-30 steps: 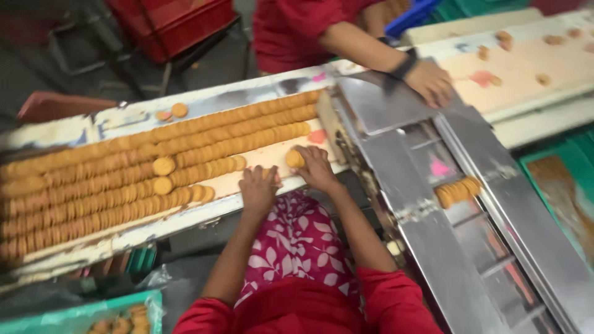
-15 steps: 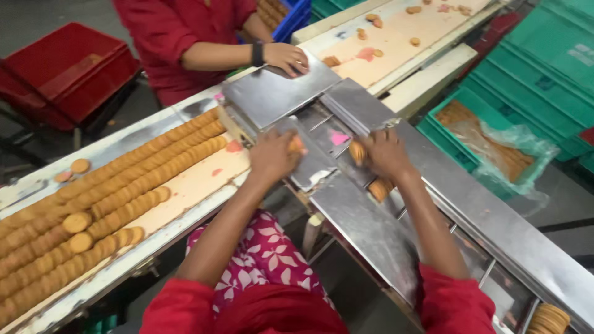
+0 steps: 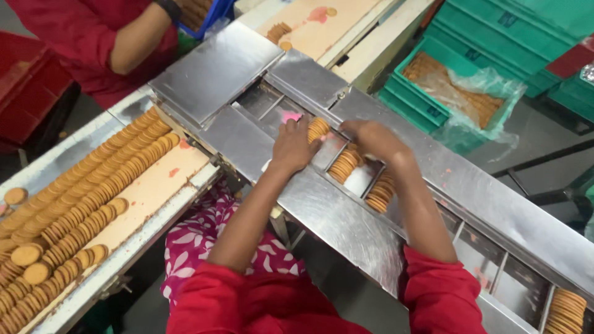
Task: The person stacks round cookies from a conveyor belt into vertical columns and places them into a green bin. Another worker in red is visible nearby, also handling cookies on a separate belt.
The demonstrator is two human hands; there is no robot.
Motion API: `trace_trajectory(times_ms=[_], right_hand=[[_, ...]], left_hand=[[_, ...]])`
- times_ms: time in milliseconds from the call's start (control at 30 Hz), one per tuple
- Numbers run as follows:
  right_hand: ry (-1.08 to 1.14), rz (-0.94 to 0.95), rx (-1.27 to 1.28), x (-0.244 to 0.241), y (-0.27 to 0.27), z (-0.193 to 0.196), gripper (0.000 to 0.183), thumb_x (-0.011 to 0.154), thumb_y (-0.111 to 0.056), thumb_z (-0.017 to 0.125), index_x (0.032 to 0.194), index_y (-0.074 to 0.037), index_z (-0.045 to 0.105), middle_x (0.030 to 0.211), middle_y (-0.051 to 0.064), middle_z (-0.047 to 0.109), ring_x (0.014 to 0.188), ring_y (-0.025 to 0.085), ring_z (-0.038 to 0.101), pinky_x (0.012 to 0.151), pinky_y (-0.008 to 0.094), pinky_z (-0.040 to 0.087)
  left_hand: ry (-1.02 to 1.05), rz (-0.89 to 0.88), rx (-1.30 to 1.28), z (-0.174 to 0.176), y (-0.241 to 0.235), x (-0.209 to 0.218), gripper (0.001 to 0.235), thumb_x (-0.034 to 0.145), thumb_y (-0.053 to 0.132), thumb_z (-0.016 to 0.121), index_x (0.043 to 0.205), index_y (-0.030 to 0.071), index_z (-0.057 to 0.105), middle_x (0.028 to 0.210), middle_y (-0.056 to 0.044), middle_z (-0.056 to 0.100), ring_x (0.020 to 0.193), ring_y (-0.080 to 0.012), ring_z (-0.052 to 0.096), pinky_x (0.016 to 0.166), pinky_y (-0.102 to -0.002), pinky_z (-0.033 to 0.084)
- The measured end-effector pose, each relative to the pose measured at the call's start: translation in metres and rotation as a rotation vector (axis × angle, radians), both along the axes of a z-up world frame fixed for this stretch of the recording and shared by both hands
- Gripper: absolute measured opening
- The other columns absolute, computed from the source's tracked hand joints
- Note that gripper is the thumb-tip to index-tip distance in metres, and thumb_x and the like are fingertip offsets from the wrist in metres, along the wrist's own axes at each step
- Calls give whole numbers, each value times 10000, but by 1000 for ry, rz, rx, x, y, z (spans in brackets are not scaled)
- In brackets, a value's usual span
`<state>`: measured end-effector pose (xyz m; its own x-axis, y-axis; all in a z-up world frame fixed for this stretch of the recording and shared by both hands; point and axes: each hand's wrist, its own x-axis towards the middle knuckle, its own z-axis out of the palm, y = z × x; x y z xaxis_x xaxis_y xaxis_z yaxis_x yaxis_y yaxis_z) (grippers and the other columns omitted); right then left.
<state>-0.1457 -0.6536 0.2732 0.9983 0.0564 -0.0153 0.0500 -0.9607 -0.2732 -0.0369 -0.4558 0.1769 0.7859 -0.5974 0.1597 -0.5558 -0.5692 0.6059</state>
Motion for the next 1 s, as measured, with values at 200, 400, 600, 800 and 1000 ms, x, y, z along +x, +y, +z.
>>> trace_trajectory(times_ms=[200,400,600,800,1000], right_hand=[[-102,-129,18,-21,33,46,515,755,42,680,1259,-62,660,1101,205,696,1018,382,684,882,445,547],[-226,539,400,29,208,17,338,821,-41,759,1150,-68,682,1140,148,706,1079,351,688,941,426,544],[30,773,376,125,357,-84,383,922,-183,691,1282,-63,641,1278,176,667,1194,360,640,1007,423,513],[-13,255,274,228,390,-214,700,841,-247,714,1434,-18,423,1384,279,525,1263,437,519,1059,471,418],[-58,-231,347,294,383,-289,967,773,-135,639,1613,-26,173,1467,351,405,1337,476,436,1145,478,363]], left_hand=[[-442,-118,-50,-22,97,-63,756,967,516,626,1502,24,418,1533,-237,443,1468,-412,371,1188,-546,295],[607,-133,-1192,-52,175,-89,827,1003,607,431,1591,68,213,1588,-135,387,1452,-289,441,1160,-491,379],[916,310,-1739,-110,304,-33,600,1066,509,429,1474,70,418,1289,-151,598,1103,-265,643,953,-436,537],[120,616,-752,-167,401,-20,259,1001,133,556,1244,63,615,1135,-133,647,1056,-328,650,899,-434,542],[-259,494,-66,-163,422,-2,347,795,14,594,1115,98,696,1026,-100,641,1023,-322,587,858,-472,395]])
